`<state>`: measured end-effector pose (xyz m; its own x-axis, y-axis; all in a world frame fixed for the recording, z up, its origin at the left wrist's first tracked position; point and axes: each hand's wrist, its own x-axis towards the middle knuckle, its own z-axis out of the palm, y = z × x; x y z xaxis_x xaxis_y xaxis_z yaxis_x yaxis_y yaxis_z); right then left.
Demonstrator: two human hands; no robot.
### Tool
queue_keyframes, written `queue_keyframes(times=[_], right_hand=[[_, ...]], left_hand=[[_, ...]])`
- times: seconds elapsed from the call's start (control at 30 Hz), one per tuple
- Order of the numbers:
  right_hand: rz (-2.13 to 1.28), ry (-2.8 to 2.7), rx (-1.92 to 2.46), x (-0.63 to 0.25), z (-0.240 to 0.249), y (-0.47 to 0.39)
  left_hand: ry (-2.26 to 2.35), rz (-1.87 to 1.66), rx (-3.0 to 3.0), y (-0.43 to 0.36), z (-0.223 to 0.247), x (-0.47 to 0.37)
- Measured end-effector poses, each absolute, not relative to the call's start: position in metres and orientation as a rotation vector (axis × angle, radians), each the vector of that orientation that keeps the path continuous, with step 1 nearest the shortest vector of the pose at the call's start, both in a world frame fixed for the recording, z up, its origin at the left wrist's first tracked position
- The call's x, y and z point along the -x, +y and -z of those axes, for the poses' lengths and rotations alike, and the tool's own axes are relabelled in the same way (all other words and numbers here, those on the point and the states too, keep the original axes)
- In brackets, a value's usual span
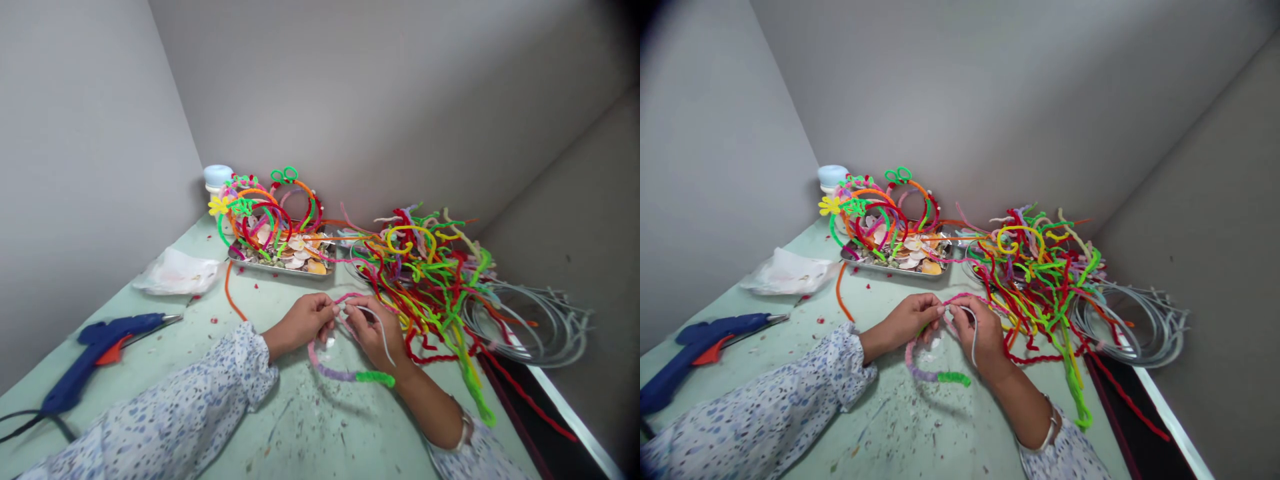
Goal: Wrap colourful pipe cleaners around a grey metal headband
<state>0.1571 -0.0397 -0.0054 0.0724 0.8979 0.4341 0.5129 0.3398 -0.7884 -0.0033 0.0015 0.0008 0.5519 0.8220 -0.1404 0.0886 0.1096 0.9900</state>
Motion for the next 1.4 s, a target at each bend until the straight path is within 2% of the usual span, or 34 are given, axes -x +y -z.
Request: queue_keyframes(times=[0.47, 0.97, 1.4], right_hand=[[-0.661, -1.677, 1.219, -0.156, 0.011, -0.038], [-0.480, -1.700, 1.260, -0.159, 0.011, -0.036], [-0.463, -1.756, 1.302, -0.160, 0.012, -0.035]], left_hand=[[0.836, -0.628, -1.321, 0.001, -0.007, 0.004], [0.760, -0.640, -1.209, 0.004, -0.007, 0.005], [0.822, -0.640, -1.242, 0.004, -0.006, 0.005]])
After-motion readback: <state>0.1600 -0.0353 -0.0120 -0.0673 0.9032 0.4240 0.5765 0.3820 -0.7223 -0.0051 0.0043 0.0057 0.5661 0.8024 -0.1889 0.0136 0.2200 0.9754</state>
